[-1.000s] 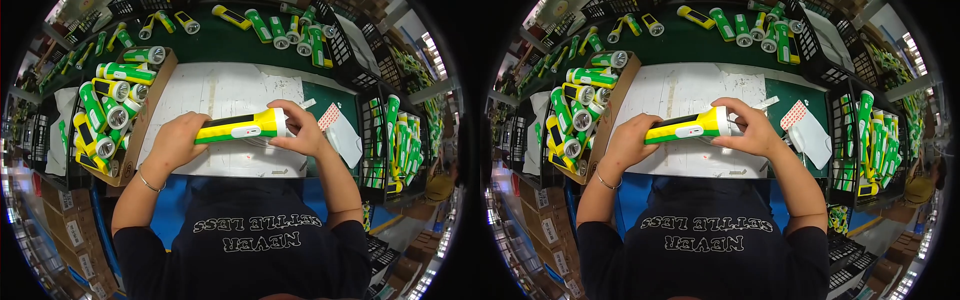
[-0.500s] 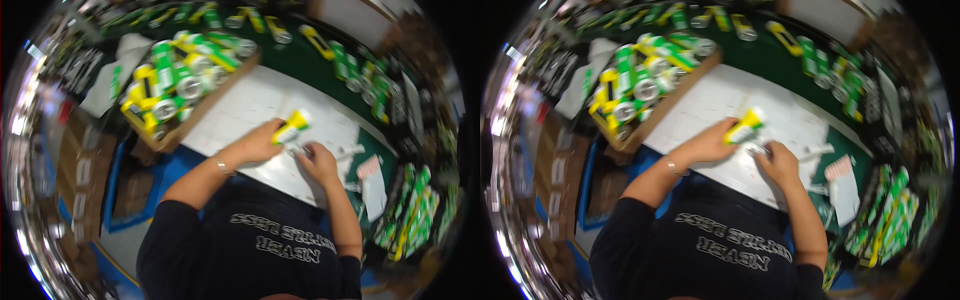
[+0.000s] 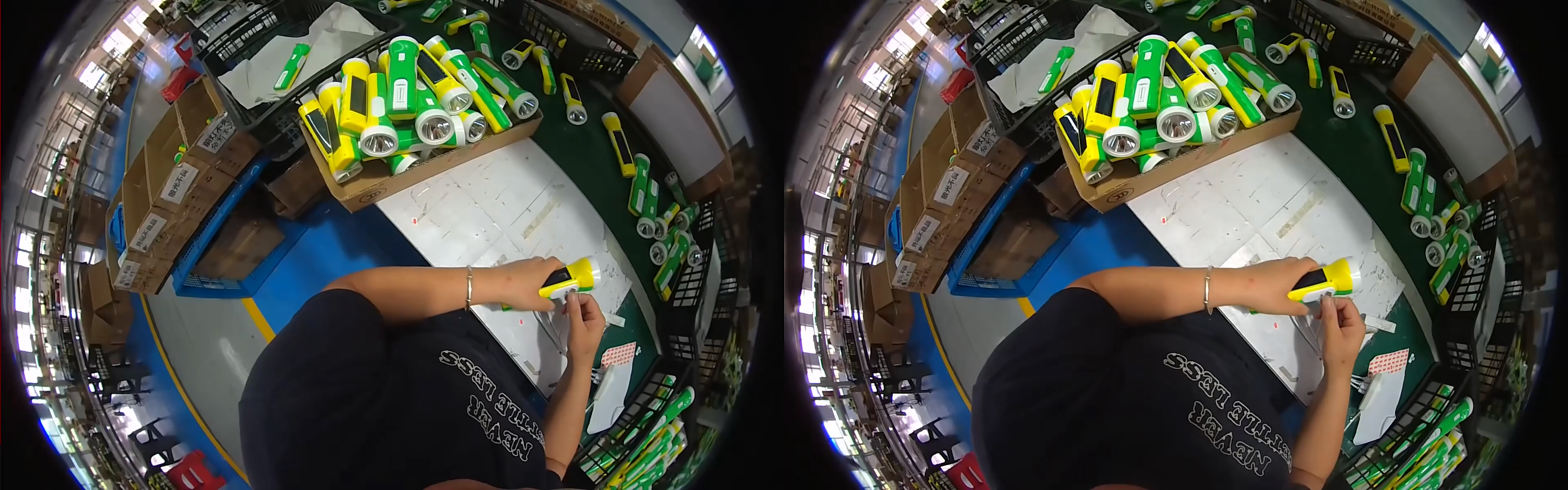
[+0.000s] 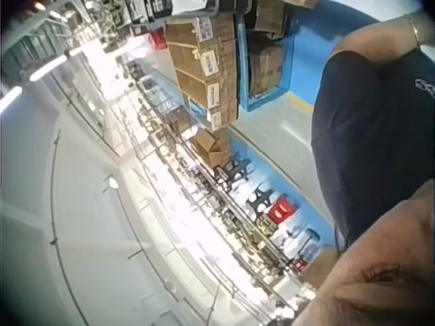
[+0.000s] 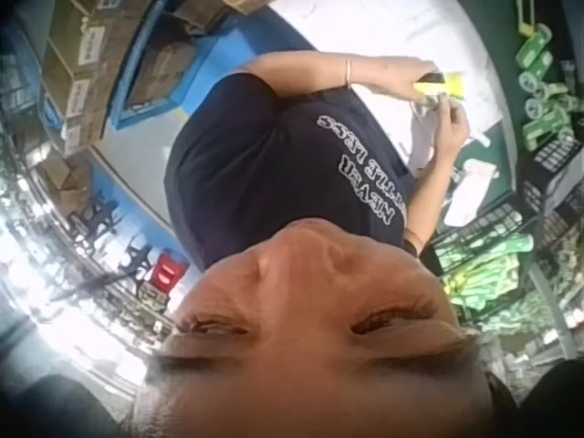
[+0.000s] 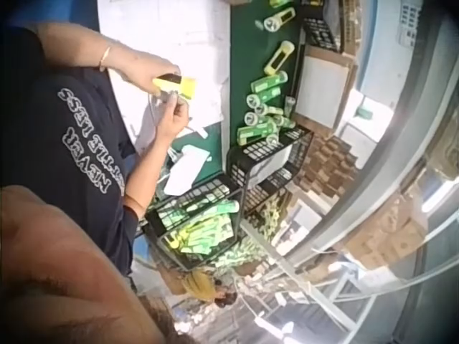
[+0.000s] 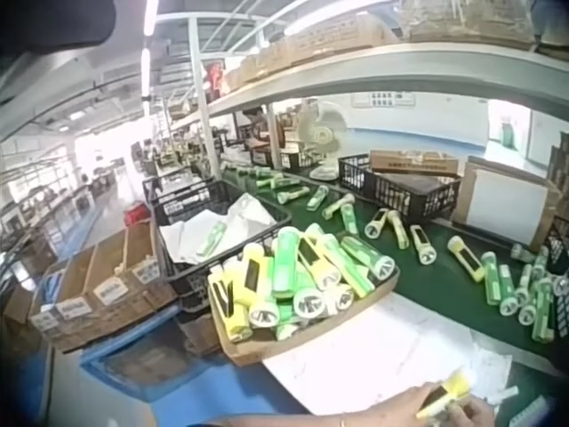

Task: Assembling components and applying stickers to solar-powered LED flashlights on a production line.

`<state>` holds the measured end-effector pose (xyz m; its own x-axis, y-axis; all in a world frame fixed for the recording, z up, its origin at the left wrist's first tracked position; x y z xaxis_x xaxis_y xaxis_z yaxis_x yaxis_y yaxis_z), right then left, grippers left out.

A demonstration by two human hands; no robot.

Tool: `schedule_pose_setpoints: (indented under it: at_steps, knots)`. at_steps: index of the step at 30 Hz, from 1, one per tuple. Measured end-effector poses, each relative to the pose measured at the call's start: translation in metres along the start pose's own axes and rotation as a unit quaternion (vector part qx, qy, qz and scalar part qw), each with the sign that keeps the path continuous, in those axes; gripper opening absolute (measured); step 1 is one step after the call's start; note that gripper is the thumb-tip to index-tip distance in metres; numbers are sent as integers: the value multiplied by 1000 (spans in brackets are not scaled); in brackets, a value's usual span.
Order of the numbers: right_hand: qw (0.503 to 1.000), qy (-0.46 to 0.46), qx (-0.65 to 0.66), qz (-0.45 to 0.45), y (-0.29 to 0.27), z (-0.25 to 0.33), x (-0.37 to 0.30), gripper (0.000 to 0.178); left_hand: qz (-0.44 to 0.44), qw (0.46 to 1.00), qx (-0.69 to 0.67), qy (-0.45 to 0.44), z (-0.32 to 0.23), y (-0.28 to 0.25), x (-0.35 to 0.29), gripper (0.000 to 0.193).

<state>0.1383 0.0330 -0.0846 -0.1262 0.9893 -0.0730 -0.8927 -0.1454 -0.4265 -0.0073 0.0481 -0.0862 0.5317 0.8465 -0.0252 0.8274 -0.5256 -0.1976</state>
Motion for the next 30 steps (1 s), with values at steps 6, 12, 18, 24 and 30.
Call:
schedule_pose_setpoints:
  at_steps: [6,12,18,24,30]
  knots:
    - [992,97,76,19,-14,-22,-5,20,-18,1000,-6,2,-7,9,-1,66]
    - [995,96,6,-22,-22,-17,-14,17,-44,996,51,66,-27,4,-2,63]
    - [998,52,24,26,-8,-10,-3,13,-78,991,83,70,-23,-5,1,60]
    - [992,109,67,21,-20,-4,-18,20,-40,993,106,36,-28,13,9,64]
    - [989,109,101,-12,-24,-10,-21,20,-59,987,123,86,-36,16,6,63]
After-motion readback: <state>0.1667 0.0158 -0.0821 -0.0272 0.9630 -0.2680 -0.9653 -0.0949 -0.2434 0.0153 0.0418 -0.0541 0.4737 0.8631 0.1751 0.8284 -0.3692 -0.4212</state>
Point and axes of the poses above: each hand's wrist, its own x-axis towards the middle knuckle, its own y-axis out of the palm, z = x × y, the point moved 8 cm from there along x, towards the middle knuckle, and after that the axes turned 12 degrees about -x, right-handed, at the moved point
